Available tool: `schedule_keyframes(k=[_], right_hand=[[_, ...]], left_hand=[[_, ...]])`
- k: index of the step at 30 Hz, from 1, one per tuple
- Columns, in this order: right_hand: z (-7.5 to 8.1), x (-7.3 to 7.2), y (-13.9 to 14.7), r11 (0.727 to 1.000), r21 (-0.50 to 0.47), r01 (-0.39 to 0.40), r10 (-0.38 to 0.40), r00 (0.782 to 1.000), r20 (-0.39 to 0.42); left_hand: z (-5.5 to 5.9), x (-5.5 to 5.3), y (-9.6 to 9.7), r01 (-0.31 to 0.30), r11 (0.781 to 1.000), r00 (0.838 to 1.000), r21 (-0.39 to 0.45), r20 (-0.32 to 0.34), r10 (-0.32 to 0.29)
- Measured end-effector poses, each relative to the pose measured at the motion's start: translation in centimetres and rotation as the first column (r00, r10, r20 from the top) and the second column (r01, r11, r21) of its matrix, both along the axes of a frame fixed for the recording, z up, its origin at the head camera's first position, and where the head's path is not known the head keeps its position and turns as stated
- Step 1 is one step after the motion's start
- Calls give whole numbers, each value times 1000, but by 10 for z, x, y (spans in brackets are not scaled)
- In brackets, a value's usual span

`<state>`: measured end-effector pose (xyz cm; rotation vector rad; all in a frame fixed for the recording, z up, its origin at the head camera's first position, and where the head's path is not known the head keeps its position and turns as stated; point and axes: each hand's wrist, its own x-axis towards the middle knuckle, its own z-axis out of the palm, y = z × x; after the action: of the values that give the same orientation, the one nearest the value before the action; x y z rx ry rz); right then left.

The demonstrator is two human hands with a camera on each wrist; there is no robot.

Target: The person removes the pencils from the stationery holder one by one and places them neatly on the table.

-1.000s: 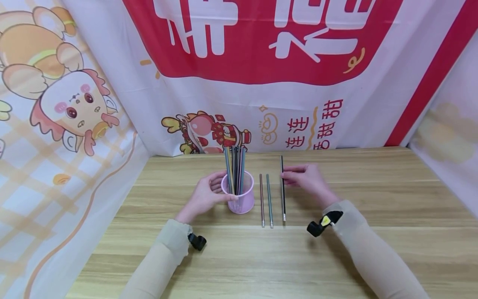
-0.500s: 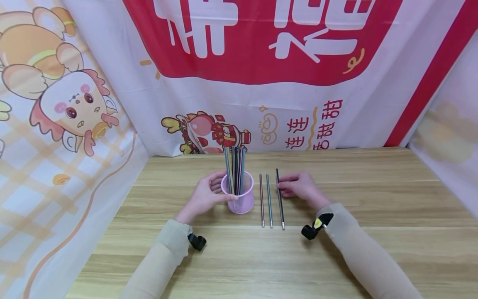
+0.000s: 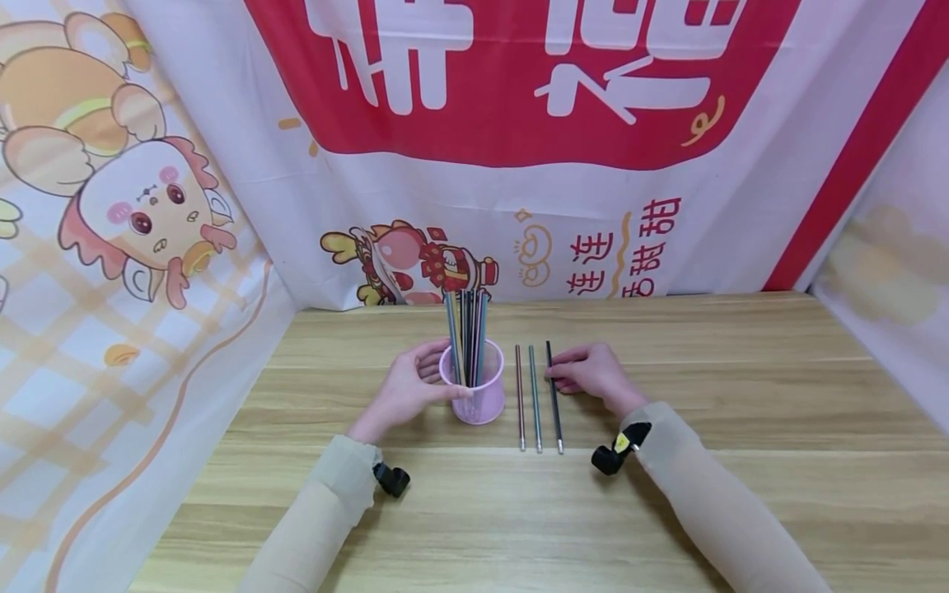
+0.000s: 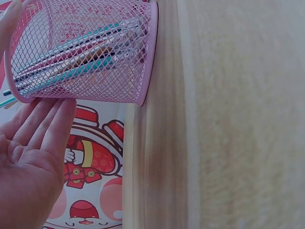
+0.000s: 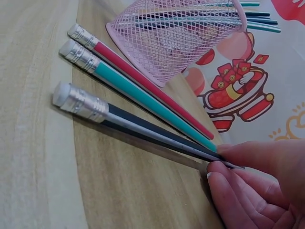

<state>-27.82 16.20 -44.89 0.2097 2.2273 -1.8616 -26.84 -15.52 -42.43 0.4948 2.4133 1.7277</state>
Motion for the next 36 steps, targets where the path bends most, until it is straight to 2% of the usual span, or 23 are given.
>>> schedule_keyframes(k=[13,20,36], right_hand=[[4,3,-5,996,86,22,-21,1000,-11],[3,2,-7,991,123,45,-45,999,-1],[-1,2,-6,984,174,51,-46,998,-30]], left_hand=[[1,0,1,-20,1000,1000,-2,8,20],[1,0,1,2,1000,1000,29,10,-2],[1,0,1,3,999,1000,35,12,-3]])
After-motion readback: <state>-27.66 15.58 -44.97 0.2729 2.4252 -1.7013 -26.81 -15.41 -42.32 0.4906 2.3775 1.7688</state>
